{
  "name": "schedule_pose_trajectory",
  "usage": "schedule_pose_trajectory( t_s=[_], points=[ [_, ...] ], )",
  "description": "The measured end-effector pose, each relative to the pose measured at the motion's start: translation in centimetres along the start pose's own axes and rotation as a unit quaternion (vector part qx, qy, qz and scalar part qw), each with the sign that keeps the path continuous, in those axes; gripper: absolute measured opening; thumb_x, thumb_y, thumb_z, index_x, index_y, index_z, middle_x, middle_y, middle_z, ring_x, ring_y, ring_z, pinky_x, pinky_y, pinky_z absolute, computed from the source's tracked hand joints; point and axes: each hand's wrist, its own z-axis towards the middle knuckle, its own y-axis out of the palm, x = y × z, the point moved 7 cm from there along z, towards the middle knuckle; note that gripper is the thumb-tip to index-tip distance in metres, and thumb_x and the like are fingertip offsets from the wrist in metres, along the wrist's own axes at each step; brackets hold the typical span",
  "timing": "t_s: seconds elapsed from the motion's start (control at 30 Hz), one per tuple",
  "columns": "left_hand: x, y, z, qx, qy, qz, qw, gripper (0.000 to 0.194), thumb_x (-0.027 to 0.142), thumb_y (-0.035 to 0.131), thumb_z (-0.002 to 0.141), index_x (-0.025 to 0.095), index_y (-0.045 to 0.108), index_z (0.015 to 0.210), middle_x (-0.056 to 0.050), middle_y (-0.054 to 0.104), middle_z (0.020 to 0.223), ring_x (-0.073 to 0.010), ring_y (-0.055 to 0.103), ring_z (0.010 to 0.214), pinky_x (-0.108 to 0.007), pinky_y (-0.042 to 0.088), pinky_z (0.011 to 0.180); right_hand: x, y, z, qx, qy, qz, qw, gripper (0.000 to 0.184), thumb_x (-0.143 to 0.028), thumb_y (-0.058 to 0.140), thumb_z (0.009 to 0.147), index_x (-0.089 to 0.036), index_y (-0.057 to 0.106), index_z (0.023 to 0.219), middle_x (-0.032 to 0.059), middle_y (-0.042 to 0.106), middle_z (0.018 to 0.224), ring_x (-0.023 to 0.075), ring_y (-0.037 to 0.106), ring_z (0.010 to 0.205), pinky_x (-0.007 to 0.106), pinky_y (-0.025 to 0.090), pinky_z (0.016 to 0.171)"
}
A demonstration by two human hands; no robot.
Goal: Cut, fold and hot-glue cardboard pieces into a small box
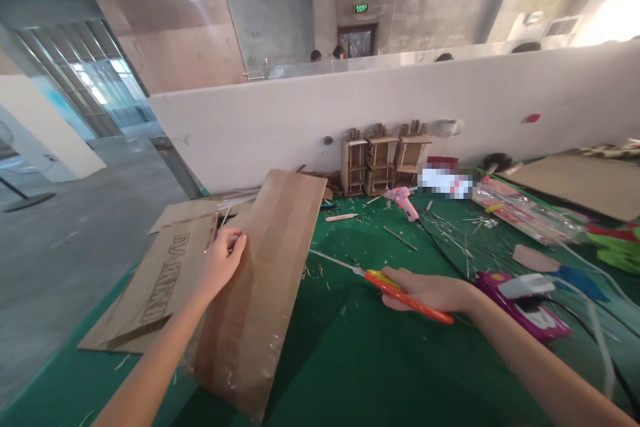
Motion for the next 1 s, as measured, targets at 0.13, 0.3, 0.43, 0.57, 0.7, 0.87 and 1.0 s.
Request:
schedule_pose_trajectory(
  t_s=[0.13,0.3,0.43,0.57,0.7,0.87,1.0],
  points=[
    [-1.9,1.4,-1.6,-0.065,-0.091,-0.108,0.988,0.039,0.041,0.061,0.074,0.022,0.056,0.108,-0.006,0.07,0.093,-0.0264,0.068,0.086,-0.036,0.051,0.074,-0.7,0.4,0.3,-0.093,0.022,0.0,0.995,0.058,-0.078,0.05,0.074,-0.025,0.057,0.097,0.0066,0.061,0.093,0.0281,0.061,0.087,0.044,0.048,0.085],
    [-2.1,2.8,-2.9,-0.116,-0.177,-0.262,0.942,0.052,0.033,0.075,0.063,0.021,0.06,0.111,-0.006,0.073,0.093,-0.0249,0.07,0.083,-0.033,0.055,0.069,-1.9,0.2,0.8,-0.154,0.003,0.095,0.983,0.057,-0.079,0.051,0.074,-0.024,0.056,0.085,0.0039,0.056,0.086,0.0233,0.058,0.084,0.038,0.052,0.079],
    [-3.1,4.4,-4.2,-0.162,-0.241,-0.357,0.888,0.051,0.032,0.078,0.062,0.021,0.066,0.11,-0.006,0.075,0.087,-0.0262,0.072,0.076,-0.035,0.056,0.063,-1.3,0.6,1.2,-0.182,0.001,0.137,0.974,0.053,-0.074,0.054,0.077,-0.024,0.058,0.094,0.0037,0.056,0.096,0.0214,0.058,0.093,0.033,0.054,0.079],
    [-4.1,5.4,-6.1,-0.175,-0.275,-0.395,0.859,0.047,0.031,0.079,0.062,0.024,0.068,0.107,-0.006,0.076,0.092,-0.0264,0.073,0.083,-0.033,0.058,0.065,-0.5,0.4,1.7,-0.171,-0.003,0.169,0.971,0.053,-0.072,0.053,0.079,-0.024,0.063,0.1,0.0059,0.06,0.104,0.0218,0.059,0.1,0.028,0.055,0.075],
    [-4.8,5.9,-7.2,-0.156,-0.32,-0.41,0.84,0.052,0.034,0.079,0.067,0.029,0.061,0.116,-0.005,0.075,0.101,-0.025,0.073,0.087,-0.036,0.058,0.07,-0.6,0.0,1.6,-0.165,0.004,0.192,0.967,0.054,-0.072,0.059,0.074,-0.023,0.067,0.097,0.0068,0.062,0.103,0.023,0.06,0.098,0.026,0.055,0.069],
    [-5.4,5.9,-6.6,-0.085,-0.33,-0.401,0.85,0.045,0.035,0.077,0.068,0.026,0.06,0.11,-0.003,0.075,0.09,-0.0227,0.072,0.082,-0.032,0.057,0.066,-1.1,0.0,1.4,-0.174,0.008,0.185,0.967,0.052,-0.069,0.062,0.074,-0.022,0.068,0.096,0.0065,0.062,0.102,0.0214,0.06,0.095,0.025,0.055,0.066],
    [-4.9,6.3,-6.2,-0.086,-0.3,-0.4,0.862,0.034,0.025,0.071,0.066,0.022,0.061,0.098,0.001,0.073,0.075,-0.02,0.072,0.073,-0.027,0.053,0.059,-1.2,0.2,1.7,-0.175,0.014,0.18,0.968,0.053,-0.068,0.061,0.075,-0.021,0.067,0.097,0.0068,0.062,0.101,0.021,0.06,0.094,0.024,0.054,0.064]
  ],
)
